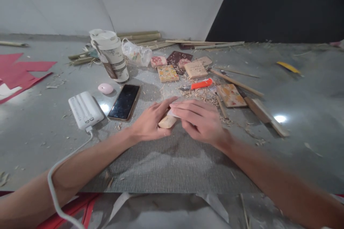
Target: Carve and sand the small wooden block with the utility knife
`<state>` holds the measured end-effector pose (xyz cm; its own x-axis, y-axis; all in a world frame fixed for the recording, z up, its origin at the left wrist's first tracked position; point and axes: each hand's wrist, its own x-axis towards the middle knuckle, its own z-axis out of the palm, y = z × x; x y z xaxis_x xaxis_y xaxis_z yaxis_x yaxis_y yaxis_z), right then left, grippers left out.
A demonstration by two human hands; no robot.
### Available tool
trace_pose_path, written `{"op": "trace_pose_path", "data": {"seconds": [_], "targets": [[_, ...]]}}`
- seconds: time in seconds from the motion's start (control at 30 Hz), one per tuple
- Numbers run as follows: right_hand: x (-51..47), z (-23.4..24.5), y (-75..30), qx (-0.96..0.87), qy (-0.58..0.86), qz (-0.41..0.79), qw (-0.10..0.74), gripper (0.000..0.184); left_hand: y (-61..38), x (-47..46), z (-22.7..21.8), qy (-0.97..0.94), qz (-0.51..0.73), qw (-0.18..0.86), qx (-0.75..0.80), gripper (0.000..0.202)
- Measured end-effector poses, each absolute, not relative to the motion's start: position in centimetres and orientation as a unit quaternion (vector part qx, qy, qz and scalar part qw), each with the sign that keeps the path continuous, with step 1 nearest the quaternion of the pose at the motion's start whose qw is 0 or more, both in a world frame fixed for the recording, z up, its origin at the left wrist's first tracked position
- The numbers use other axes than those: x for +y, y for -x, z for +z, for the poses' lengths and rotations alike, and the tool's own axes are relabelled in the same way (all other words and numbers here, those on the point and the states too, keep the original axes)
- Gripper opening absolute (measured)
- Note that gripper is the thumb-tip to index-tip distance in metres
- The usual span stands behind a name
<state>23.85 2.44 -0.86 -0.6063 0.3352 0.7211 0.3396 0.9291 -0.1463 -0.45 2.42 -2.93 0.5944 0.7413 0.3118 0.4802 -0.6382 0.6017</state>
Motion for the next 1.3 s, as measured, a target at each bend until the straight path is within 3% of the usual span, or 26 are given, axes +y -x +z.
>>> {"op": "trace_pose_path", "data": {"seconds": [0.23, 0.43, 0.87, 1.03, 1.3], "targets": [[2.9, -1.0, -24.3, -0.905, 0.16, -0.001, 0.395, 0.061, 0.2, 2.4, -2.7, -0.839, 0.295, 0.271, 0.369, 0.086], [3.2, -0.8, -24.1, -0.886, 0.202, -0.043, 0.416, 0.052, 0.4, 2.5, -2.6, -0.813, 0.332, 0.317, 0.358, 0.081], [3.3, -0.9, -24.1, -0.889, 0.22, -0.043, 0.398, 0.051, 0.2, 2.8, -3.1, -0.812, 0.362, 0.32, 0.327, 0.066], [2.4, -0.7, -23.4, -0.902, 0.149, -0.035, 0.403, 0.056, 0.3, 2.9, -3.6, -0.813, 0.37, 0.312, 0.323, 0.064], [3.3, -1.1, -23.9, -0.891, 0.2, -0.031, 0.406, 0.06, 0.3, 2.8, -3.1, -0.811, 0.367, 0.32, 0.325, 0.065]]}}
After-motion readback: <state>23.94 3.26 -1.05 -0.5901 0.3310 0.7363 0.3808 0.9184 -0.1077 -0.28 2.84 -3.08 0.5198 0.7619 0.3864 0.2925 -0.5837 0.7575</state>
